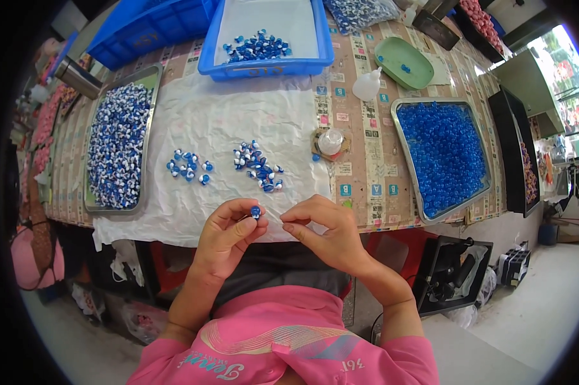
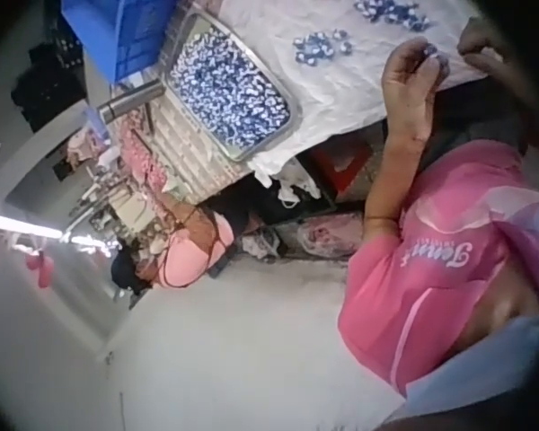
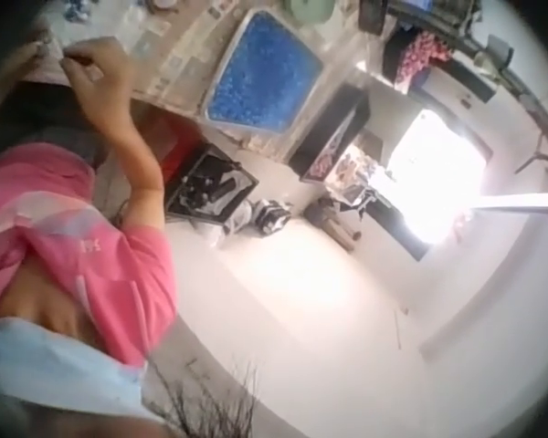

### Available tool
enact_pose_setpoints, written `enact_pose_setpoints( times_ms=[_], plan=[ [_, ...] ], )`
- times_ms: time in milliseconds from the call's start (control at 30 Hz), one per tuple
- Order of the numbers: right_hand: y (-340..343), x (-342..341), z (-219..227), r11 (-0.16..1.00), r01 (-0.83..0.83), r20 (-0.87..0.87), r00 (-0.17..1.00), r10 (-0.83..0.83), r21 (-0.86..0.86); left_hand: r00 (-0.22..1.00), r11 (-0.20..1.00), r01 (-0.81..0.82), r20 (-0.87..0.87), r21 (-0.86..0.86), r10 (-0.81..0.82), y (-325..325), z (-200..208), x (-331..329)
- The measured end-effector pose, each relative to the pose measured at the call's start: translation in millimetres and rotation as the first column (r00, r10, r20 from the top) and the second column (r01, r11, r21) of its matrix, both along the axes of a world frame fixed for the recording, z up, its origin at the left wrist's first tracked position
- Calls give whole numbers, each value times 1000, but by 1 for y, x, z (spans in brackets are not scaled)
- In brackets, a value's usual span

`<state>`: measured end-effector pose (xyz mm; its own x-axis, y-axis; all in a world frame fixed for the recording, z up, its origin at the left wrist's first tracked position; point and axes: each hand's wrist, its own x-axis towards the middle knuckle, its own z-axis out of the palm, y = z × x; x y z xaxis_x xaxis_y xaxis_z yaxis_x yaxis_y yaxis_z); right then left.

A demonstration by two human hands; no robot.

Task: Assembling small white and blue plastic toy components using a small bottle of adhesive.

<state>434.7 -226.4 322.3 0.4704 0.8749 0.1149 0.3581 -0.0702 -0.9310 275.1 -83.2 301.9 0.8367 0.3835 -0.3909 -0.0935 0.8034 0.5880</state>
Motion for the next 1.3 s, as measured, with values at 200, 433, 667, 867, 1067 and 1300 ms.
enact_pose_setpoints(
  times_ms=[200, 433, 667, 867, 1067, 1300],
  plan=[
    [-7, 3, -2, 999, 32, -49, 998, -34, -42, 999, 994, 51, 1, -96, -52, 5, -4, -3],
    [-17, 7, -3, 995, 57, -69, 996, -63, -81, 997, 988, 67, 51, -142, -60, 3, -4, 0],
    [-23, 11, -6, 995, 64, -44, 997, -67, -71, 990, 971, 118, 101, -209, -98, 0, -6, 4],
    [-24, 11, -6, 996, 70, -48, 996, -73, -63, 990, 979, 117, 96, -170, -101, -3, -6, 6],
    [-23, 9, -4, 995, 72, -28, 997, -74, -76, 998, 996, 53, 34, -68, -50, -3, 0, 7],
    [-21, 8, -7, 994, 75, -76, 994, -82, -85, 999, 1000, 16, 36, -4, -16, 1, -2, 5]
  ],
)
